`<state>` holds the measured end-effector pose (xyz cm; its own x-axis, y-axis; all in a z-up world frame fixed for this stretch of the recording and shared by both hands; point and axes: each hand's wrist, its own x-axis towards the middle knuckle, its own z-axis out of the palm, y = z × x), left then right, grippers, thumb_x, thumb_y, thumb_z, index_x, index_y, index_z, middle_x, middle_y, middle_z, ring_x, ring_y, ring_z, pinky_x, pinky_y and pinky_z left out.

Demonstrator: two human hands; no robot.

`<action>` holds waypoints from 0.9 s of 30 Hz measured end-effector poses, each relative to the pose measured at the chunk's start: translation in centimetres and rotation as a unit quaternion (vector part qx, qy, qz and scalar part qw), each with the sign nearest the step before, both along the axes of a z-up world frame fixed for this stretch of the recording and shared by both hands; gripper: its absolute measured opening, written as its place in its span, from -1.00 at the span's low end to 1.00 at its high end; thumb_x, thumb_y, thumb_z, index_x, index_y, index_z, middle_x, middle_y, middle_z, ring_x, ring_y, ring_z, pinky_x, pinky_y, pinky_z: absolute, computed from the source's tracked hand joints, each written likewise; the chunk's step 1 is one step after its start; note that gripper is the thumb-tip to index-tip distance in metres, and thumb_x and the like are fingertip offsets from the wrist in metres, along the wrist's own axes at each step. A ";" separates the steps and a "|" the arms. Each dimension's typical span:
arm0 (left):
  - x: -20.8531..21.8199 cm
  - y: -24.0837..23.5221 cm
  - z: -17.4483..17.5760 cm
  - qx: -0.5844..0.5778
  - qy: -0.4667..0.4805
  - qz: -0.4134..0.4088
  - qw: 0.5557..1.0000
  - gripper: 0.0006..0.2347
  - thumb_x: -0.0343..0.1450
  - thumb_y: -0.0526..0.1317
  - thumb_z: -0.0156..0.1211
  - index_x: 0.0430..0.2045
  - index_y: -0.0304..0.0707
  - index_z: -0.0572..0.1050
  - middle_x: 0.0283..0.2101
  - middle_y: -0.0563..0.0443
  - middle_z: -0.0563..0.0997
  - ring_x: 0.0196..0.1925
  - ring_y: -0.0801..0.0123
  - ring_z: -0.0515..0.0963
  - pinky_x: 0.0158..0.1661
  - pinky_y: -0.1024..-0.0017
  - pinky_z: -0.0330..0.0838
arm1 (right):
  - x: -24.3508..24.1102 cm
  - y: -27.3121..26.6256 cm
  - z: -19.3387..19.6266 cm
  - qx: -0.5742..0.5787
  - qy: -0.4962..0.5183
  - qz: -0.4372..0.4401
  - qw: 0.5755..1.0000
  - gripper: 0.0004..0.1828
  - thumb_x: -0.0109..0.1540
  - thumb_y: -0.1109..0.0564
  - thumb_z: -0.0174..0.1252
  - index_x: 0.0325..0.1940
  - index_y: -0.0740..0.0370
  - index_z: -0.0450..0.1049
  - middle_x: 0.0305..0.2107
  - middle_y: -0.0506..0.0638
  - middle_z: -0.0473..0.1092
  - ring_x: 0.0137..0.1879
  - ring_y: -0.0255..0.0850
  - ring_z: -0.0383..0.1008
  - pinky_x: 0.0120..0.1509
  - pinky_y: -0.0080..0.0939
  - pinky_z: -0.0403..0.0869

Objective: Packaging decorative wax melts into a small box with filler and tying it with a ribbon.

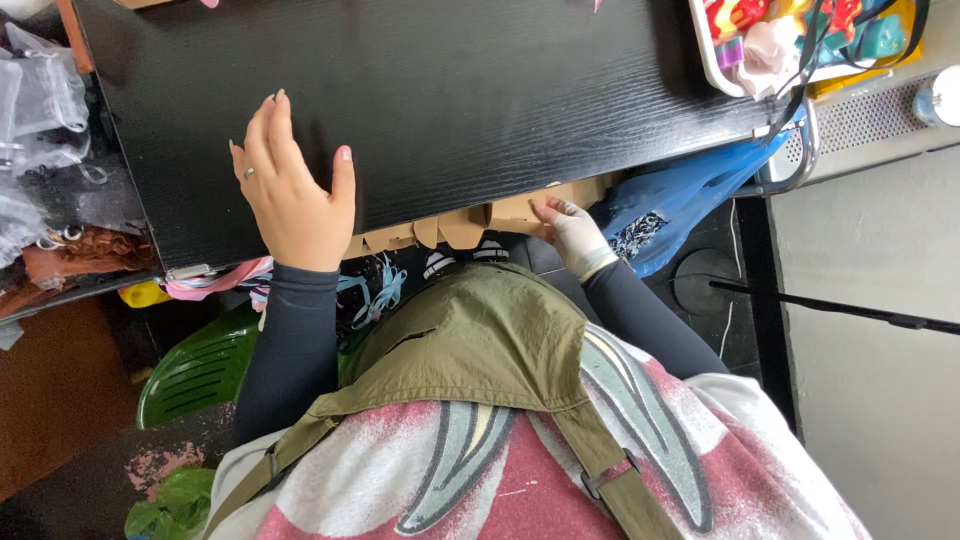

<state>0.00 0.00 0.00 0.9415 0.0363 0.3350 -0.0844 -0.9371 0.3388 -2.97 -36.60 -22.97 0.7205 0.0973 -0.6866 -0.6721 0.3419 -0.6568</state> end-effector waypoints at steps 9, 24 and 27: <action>0.0 0.2 -0.4 0.013 -0.030 -0.003 0.999 -0.45 0.57 -0.09 0.30 0.42 -0.30 0.22 0.38 -0.18 0.31 0.42 -0.04 0.37 0.41 -0.31 0.01 | -1.0 -1.4 9.2 0.213 0.111 0.051 0.969 -0.57 0.31 0.00 0.09 0.18 0.28 0.32 -0.03 0.14 0.44 -0.03 -0.06 0.58 0.15 -0.02 0.57; -3.7 -3.7 1.1 -0.051 -0.022 -0.478 0.877 -0.63 0.37 -0.11 0.26 0.01 -0.31 0.64 0.12 -0.07 0.59 0.17 0.21 0.56 0.33 0.16 0.31 | -1.2 -3.7 11.1 0.336 0.143 0.015 0.931 -0.62 0.36 0.06 -0.04 0.07 0.46 0.37 -0.24 0.30 0.51 -0.27 0.04 0.62 -0.20 -0.10 0.65; -4.4 -3.3 0.2 -0.021 -0.019 -0.438 0.899 -0.82 0.42 -0.30 0.26 -0.12 -0.16 0.64 -0.06 0.09 0.68 0.05 0.36 0.66 0.36 0.20 0.38 | -1.8 -4.6 8.2 0.358 0.145 0.043 0.921 -0.65 0.36 0.04 -0.03 0.08 0.37 0.38 -0.21 0.24 0.53 -0.23 0.04 0.62 -0.17 -0.03 0.65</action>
